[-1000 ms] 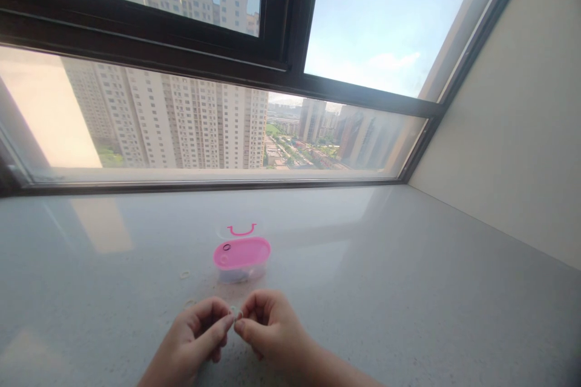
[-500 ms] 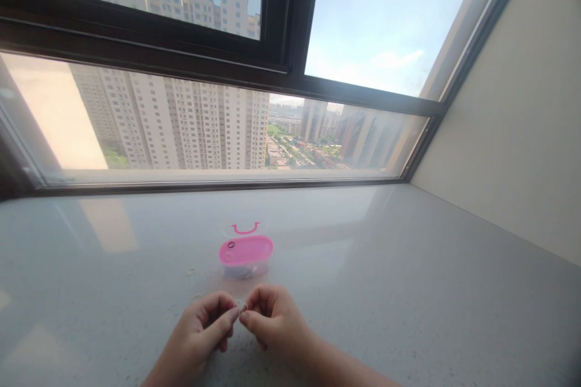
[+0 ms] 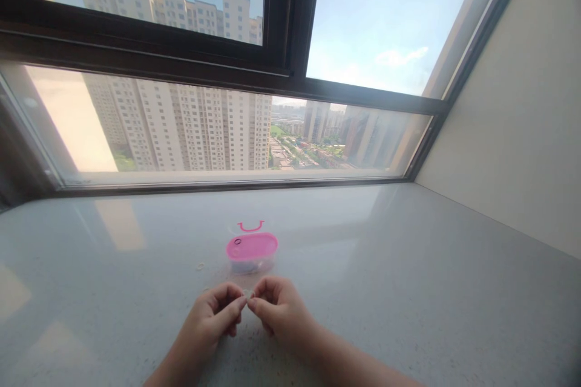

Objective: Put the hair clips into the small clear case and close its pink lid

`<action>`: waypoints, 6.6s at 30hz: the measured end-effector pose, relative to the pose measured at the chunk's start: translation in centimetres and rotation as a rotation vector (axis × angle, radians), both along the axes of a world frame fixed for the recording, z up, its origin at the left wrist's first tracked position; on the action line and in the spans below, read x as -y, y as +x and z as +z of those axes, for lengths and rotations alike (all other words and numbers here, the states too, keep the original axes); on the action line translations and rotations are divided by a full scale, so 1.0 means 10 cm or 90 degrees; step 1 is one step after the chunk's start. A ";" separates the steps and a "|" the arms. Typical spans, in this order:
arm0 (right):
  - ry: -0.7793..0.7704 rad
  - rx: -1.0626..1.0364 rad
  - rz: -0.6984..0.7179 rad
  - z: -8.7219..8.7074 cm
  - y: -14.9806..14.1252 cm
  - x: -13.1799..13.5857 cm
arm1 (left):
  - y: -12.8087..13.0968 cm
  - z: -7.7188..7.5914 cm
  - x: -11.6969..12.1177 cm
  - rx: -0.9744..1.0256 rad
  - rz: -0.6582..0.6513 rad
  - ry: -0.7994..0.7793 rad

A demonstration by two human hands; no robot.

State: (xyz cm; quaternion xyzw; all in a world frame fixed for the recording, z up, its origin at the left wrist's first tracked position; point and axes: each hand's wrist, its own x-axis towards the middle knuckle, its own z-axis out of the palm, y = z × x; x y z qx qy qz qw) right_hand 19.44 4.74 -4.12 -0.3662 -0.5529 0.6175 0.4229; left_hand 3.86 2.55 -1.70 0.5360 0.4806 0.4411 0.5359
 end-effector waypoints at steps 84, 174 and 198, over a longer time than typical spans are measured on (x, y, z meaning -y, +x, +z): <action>-0.082 0.029 0.003 0.05 -0.01 0.02 | -0.04 -0.03 0.00 0.053 0.043 -0.064; -0.039 0.012 0.013 0.05 0.02 0.01 | -0.01 -0.02 -0.02 0.018 -0.004 0.016; -0.027 -0.004 -0.017 0.06 0.09 0.05 | -0.02 -0.09 -0.06 0.048 0.047 0.032</action>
